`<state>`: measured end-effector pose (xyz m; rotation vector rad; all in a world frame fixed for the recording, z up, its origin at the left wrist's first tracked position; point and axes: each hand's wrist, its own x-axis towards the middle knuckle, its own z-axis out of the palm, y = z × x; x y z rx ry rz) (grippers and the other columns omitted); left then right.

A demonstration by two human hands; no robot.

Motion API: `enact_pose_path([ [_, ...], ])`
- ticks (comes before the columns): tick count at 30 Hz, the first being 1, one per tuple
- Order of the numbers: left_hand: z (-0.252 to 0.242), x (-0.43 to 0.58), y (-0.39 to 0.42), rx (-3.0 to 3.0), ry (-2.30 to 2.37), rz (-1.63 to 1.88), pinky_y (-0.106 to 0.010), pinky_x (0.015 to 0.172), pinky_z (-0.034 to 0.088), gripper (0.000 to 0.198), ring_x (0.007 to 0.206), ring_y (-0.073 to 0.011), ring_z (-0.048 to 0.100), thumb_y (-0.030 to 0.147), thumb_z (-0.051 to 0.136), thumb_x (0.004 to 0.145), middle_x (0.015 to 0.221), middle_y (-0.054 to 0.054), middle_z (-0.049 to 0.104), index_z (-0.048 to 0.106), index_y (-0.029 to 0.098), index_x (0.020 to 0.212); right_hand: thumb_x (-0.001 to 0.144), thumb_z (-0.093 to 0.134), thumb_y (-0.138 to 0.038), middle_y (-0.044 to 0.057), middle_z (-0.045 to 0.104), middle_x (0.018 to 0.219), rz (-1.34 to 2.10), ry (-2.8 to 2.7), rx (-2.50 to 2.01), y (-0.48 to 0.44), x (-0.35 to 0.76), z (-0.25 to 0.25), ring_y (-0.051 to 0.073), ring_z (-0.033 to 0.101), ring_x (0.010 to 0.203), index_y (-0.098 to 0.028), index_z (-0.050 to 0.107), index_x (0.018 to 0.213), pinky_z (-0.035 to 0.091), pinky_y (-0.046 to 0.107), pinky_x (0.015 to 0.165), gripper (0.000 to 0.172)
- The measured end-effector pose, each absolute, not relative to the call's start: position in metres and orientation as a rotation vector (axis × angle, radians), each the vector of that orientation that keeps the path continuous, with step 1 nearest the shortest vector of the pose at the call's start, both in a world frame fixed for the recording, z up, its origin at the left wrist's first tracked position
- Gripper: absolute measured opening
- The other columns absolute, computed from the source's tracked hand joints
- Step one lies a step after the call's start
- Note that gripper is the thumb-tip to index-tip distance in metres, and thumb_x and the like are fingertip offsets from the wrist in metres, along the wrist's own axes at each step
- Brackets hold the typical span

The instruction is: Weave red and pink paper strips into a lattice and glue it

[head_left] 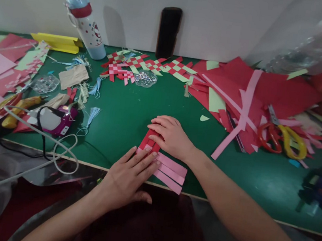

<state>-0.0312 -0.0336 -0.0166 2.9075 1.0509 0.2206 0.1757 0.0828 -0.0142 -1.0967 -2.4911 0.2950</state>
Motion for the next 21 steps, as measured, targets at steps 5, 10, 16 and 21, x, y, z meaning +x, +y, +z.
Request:
enact_pose_path([
  [5,-0.017,-0.031,-0.034,2.955,1.052,0.208,-0.051,0.122,0.016,0.086,0.147,-0.0289,0.026,0.074,0.038,0.086,0.159,-0.007,0.031,0.032,0.019,0.152,0.101,0.04,-0.025,0.012,0.057,0.14,0.174,-2.444,-1.132,0.05,0.187,0.012,0.025,0.04,0.14,-0.015,0.061,0.13,0.039,0.048,0.112,0.038],
  [10,-0.02,-0.032,-0.033,2.955,1.053,0.198,-0.051,0.121,0.022,0.087,0.146,-0.0291,0.029,0.07,0.054,0.082,0.156,-0.009,0.037,0.035,0.019,0.15,0.1,0.04,-0.041,0.015,0.05,0.147,0.037,-2.606,-1.234,-0.035,0.192,0.009,0.03,0.037,0.142,-0.01,0.053,0.138,0.033,0.056,0.113,0.051],
  [16,-0.018,-0.029,-0.035,2.93,1.076,0.276,-0.051,0.119,0.028,0.082,0.145,-0.0294,0.032,0.059,0.069,0.079,0.154,-0.008,0.04,0.041,0.019,0.146,0.097,0.041,-0.053,0.014,0.053,0.144,-0.105,-2.594,-1.428,-0.09,0.209,-0.021,0.031,0.043,0.138,-0.013,0.054,0.136,0.025,0.061,0.115,0.057],
  [21,-0.023,-0.03,-0.036,2.947,1.075,0.387,-0.048,0.119,0.025,0.08,0.143,-0.0279,0.037,0.065,0.061,0.082,0.153,-0.007,0.043,0.042,0.022,0.146,0.097,0.046,-0.045,0.013,0.053,0.145,-0.169,-2.569,-1.553,-0.11,0.244,-0.019,0.03,0.044,0.137,-0.013,0.047,0.142,0.032,0.055,0.113,0.055],
])
